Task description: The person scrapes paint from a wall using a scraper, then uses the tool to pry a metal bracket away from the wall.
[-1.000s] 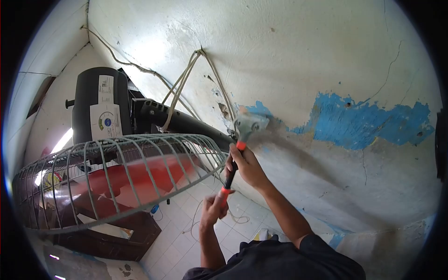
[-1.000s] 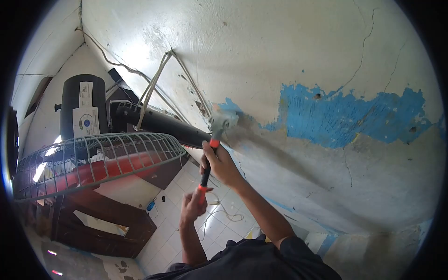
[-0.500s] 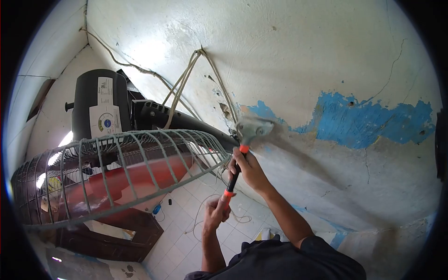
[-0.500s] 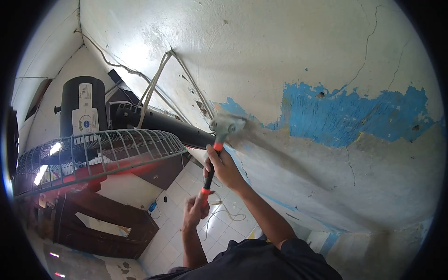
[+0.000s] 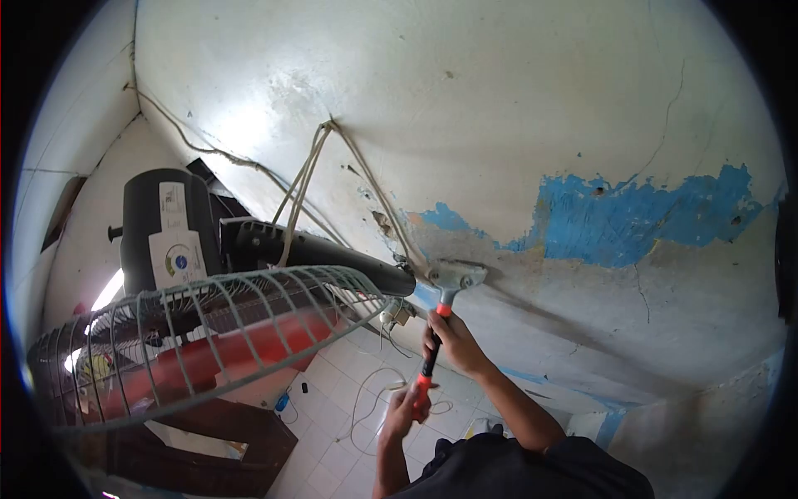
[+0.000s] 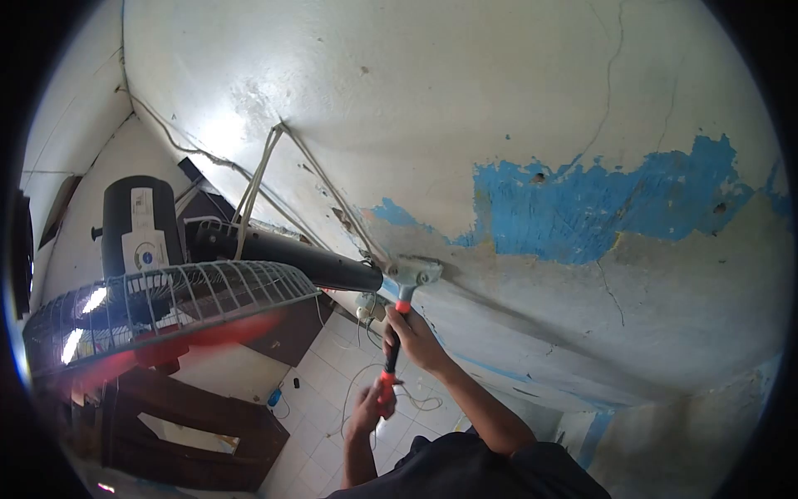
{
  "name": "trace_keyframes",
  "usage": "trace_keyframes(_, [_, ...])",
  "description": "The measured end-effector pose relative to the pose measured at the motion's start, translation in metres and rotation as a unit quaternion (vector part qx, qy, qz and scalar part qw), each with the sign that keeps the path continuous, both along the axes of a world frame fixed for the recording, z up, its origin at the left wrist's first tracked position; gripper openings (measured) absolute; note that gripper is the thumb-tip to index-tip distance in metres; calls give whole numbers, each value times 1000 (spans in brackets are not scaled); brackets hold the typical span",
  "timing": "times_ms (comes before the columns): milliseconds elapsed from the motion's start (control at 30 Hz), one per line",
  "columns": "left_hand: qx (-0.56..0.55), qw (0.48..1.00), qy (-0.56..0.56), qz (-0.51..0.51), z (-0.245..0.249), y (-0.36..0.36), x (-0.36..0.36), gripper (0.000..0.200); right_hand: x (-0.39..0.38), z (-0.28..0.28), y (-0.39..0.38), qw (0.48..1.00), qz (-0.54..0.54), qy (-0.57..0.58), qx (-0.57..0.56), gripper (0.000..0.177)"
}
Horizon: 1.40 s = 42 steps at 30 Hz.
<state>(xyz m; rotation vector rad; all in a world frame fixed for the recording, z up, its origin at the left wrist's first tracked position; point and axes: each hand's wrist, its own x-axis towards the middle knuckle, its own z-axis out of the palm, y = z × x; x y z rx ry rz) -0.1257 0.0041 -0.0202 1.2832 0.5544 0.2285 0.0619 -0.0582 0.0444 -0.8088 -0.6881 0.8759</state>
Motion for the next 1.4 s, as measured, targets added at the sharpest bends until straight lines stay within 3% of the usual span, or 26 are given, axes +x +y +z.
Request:
trace_keyframes(67, [-128, 989, -39, -59, -32, -5, -7, 54, 1, -10, -13, 1000, 2, 17, -12, 33])
trace_keyframes(167, [-252, 947, -89, -180, -36, -12, 1, 56, 2, -2, -31, 1000, -8, 30, 2, 33])
trace_keyframes(400, [-234, 881, -127, -390, -26, -13, 35, 59, 4, 16, -68, 997, -69, 26, 30, 29])
trace_keyframes(633, [-265, 907, -49, -324, -30, -43, 46, 60, 4, 10, -81, 992, -126, 15, -10, 27])
trace_keyframes(1000, [-182, 967, -27, -174, 8, -53, 21, 58, -4, 29, -62, 989, -116, 42, 82, 44])
trace_keyframes(1167, [-201, 960, -27, -191, -9, -60, 23, 59, -4, 18, -69, 990, -121, 69, 37, 43])
trace_keyframes(1300, [-199, 949, -53, -240, 16, -68, 31, 61, 2, 50, -78, 989, -140, 25, -30, 42])
trace_keyframes(1400, [-172, 965, -6, -196, 12, -68, 26, 64, -3, 37, -75, 987, -152, 51, -11, 41])
